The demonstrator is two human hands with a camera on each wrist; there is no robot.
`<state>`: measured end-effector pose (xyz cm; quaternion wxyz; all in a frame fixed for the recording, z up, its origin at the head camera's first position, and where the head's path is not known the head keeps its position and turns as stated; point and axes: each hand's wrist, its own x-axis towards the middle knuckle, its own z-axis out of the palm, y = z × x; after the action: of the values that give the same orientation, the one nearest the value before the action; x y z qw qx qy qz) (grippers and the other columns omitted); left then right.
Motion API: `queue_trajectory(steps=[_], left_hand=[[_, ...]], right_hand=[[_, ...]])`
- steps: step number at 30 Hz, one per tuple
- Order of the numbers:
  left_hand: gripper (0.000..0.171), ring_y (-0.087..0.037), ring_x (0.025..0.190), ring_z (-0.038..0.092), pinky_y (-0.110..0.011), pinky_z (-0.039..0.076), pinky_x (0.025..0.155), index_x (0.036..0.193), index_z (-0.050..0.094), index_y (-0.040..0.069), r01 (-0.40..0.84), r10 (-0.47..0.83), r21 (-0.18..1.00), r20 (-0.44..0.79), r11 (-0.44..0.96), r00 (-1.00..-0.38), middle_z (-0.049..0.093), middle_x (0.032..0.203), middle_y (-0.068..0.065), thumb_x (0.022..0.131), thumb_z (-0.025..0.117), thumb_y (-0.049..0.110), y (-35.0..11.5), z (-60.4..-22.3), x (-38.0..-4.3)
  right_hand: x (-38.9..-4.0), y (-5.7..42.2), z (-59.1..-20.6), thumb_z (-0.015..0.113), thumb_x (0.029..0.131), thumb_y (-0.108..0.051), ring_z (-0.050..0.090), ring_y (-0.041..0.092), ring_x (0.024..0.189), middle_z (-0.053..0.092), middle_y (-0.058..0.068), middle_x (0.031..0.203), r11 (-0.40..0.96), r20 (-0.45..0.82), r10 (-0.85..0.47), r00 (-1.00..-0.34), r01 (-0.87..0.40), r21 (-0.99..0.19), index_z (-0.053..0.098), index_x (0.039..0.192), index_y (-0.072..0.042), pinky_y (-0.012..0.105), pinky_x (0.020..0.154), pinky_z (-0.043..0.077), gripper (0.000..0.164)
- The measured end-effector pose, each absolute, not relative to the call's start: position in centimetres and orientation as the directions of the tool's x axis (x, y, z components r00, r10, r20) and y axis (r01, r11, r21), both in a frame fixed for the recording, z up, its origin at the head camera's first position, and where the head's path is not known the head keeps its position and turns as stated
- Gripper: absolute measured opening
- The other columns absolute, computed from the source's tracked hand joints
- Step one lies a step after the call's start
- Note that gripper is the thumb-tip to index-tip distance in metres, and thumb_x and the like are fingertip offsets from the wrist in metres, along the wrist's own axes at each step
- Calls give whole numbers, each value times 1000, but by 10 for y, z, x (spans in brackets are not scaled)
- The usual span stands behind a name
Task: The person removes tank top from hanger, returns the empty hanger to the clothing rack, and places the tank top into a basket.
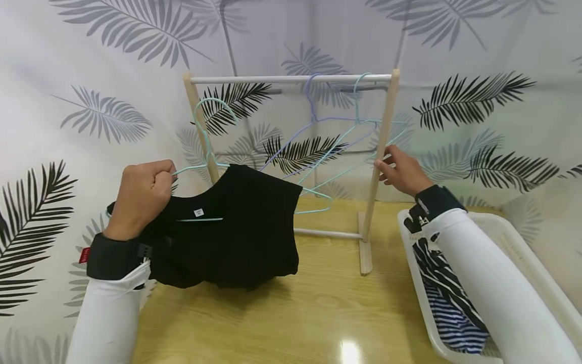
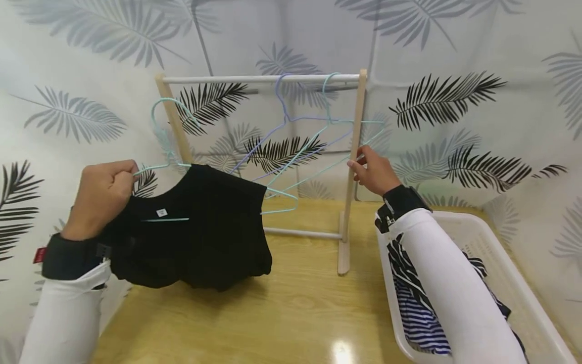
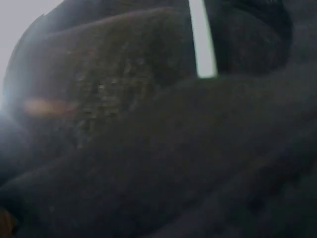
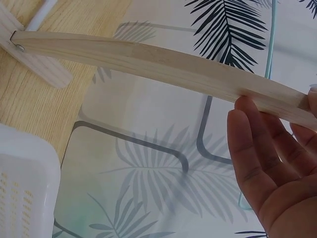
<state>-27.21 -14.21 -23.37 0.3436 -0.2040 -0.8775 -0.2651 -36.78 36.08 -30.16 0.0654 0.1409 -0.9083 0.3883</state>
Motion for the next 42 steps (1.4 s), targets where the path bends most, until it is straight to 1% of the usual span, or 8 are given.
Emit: queue_trajectory(steps=[6, 14, 19, 24, 28, 32, 37, 42], left_hand=[[32, -13, 47, 28, -28, 23, 45, 63, 52, 12, 644, 296, 339, 679, 685, -672, 34, 55, 3, 88, 38, -3, -117, -239, -271], [26, -11, 49, 34, -27, 29, 48, 72, 56, 15, 724, 400, 382, 641, 575, -655, 41, 57, 6, 88, 45, -1, -88, -254, -275], [23, -11, 50, 36, -29, 30, 50, 73, 54, 18, 731, 449, 415, 592, 542, -669, 41, 59, 6, 95, 51, 10, -74, -268, -273], [29, -10, 54, 37, -28, 29, 52, 70, 52, 19, 733, 477, 422, 566, 533, -672, 39, 61, 8, 97, 58, 26, -59, -281, -272], [29, -9, 54, 36, -27, 29, 52, 69, 52, 20, 749, 491, 425, 571, 509, -658, 38, 61, 9, 95, 62, 27, -51, -291, -269], [27, -9, 57, 37, -27, 31, 54, 71, 52, 19, 760, 507, 451, 567, 468, -649, 39, 64, 8, 96, 61, 26, -41, -298, -265], [22, -8, 57, 38, -26, 33, 56, 74, 58, 19, 764, 526, 477, 555, 434, -645, 47, 65, 10, 95, 62, 25, -31, -306, -260], [18, -7, 57, 39, -26, 35, 57, 78, 61, 19, 760, 548, 514, 531, 398, -646, 53, 68, 11, 95, 62, 25, -25, -315, -255]], right_hand=[[-370, 362, -293, 47, 103, -27, 65, 42, 93, 58, 31, 116, 674, 260, -202, -944, -327, -663, 40, 126, 3, 43, 75, 55, 38], [-374, 359, -292, 48, 102, -26, 66, 42, 93, 58, 30, 114, 666, 297, -194, -935, -348, -660, 42, 125, 3, 44, 74, 55, 37], [-375, 359, -302, 49, 102, -26, 66, 41, 93, 59, 30, 115, 663, 277, -200, -940, -338, -668, 42, 125, 3, 43, 74, 55, 37], [-374, 361, -303, 49, 102, -28, 65, 41, 94, 59, 30, 114, 665, 259, -189, -947, -317, -676, 42, 125, 2, 43, 75, 55, 38], [-373, 363, -303, 49, 101, -33, 65, 39, 96, 58, 31, 116, 656, 229, -202, -952, -305, -691, 40, 128, 2, 41, 76, 55, 45], [-372, 367, -302, 48, 101, -35, 65, 37, 96, 58, 31, 118, 669, 202, -195, -960, -281, -688, 39, 132, 1, 39, 76, 55, 49], [-371, 370, -300, 49, 100, -37, 64, 38, 99, 58, 29, 118, 674, 171, -206, -964, -266, -689, 39, 133, 1, 41, 77, 55, 51], [-367, 371, -294, 49, 100, -40, 64, 37, 97, 57, 30, 120, 688, 148, -220, -964, -261, -677, 34, 139, 1, 42, 76, 55, 59]])
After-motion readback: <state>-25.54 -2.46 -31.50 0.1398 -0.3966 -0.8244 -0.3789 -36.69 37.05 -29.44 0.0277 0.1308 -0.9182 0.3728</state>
